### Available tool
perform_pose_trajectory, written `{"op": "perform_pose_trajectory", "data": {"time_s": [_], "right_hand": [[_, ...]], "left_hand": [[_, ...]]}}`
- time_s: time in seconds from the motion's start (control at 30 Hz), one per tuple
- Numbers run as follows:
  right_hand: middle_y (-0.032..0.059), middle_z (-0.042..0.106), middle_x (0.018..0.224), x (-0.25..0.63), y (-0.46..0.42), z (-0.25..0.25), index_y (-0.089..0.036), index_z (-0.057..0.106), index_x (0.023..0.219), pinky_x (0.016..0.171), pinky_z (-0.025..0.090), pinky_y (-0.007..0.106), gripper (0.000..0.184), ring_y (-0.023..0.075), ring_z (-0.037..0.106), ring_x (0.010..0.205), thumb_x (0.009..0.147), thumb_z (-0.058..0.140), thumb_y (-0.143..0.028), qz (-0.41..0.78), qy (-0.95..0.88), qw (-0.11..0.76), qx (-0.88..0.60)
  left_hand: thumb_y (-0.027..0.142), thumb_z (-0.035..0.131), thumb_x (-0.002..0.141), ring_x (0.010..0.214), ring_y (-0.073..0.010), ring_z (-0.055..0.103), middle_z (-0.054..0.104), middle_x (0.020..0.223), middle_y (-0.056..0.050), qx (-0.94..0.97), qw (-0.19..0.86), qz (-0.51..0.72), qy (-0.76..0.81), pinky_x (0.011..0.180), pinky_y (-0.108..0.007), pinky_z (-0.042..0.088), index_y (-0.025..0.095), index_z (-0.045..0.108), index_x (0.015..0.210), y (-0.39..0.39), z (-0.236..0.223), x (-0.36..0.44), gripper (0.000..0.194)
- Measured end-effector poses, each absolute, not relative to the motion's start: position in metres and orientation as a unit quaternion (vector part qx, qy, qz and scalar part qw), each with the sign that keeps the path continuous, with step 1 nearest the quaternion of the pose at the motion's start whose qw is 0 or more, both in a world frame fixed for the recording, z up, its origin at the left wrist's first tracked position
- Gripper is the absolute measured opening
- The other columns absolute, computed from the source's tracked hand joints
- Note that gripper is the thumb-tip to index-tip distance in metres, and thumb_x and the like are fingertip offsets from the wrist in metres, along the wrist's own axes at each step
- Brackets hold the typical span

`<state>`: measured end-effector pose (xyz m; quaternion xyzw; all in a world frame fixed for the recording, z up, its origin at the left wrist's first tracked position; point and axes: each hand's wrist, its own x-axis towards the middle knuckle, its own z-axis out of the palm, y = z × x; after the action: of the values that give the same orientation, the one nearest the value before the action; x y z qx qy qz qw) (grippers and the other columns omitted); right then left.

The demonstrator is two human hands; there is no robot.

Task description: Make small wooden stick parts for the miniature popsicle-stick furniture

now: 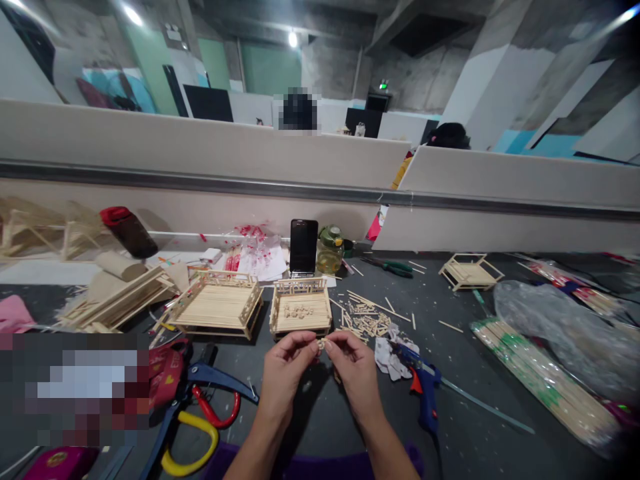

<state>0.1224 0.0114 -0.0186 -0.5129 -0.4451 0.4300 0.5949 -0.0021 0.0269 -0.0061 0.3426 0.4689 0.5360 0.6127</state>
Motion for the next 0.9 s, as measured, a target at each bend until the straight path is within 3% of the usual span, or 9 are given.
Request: {"op": "perform_pose_trajectory", "data": {"time_s": [0.13,0.37,0.67,0.9], "right_hand": [[-0.0038,0.054,0.06,0.123,0.0114,-0.0232,-0.019,0.068,0.08,0.041,0.034,0.018,0.019,0.0071,0.042,0.046,0.078,0.069,-0.038,0.476,-0.407,0.607,-0.49],[-0.0028,0.054,0.061,0.1257,0.0127,-0.0207,-0.018,0.069,0.077,0.04,0.035,0.015,0.021,0.0071,0.045,0.05,0.073,0.074,-0.037,0.551,-0.339,0.617,-0.449],[-0.0025,0.058,0.061,0.1266,0.0127,-0.0212,-0.018,0.071,0.081,0.04,0.035,0.017,0.024,0.0064,0.044,0.046,0.072,0.074,-0.04,0.503,-0.368,0.607,-0.493],[-0.0037,0.058,0.062,0.1262,0.011,-0.0182,-0.018,0.069,0.08,0.041,0.034,0.017,0.022,0.0064,0.043,0.047,0.072,0.075,-0.037,0.488,-0.372,0.611,-0.5]], "left_hand": [[0.027,0.084,0.057,0.064,-0.0119,0.062,0.071,0.072,-0.001,0.334,0.627,0.534,0.458,0.063,-0.022,0.051,0.016,0.073,0.079,0.0271,-0.0091,-0.0022,0.026],[0.025,0.084,0.059,0.063,-0.0096,0.061,0.07,0.07,0.001,0.322,0.631,0.542,0.452,0.065,-0.02,0.05,0.017,0.072,0.079,0.029,-0.0113,-0.003,0.024],[0.025,0.084,0.058,0.068,-0.0133,0.064,0.071,0.077,-0.001,0.315,0.643,0.537,0.446,0.064,-0.023,0.052,0.015,0.072,0.081,0.0275,-0.0113,-0.0014,0.027],[0.024,0.084,0.06,0.067,-0.0115,0.062,0.069,0.073,0.0,0.316,0.642,0.538,0.445,0.065,-0.022,0.051,0.015,0.07,0.081,0.0241,-0.0071,0.0003,0.027]]}}
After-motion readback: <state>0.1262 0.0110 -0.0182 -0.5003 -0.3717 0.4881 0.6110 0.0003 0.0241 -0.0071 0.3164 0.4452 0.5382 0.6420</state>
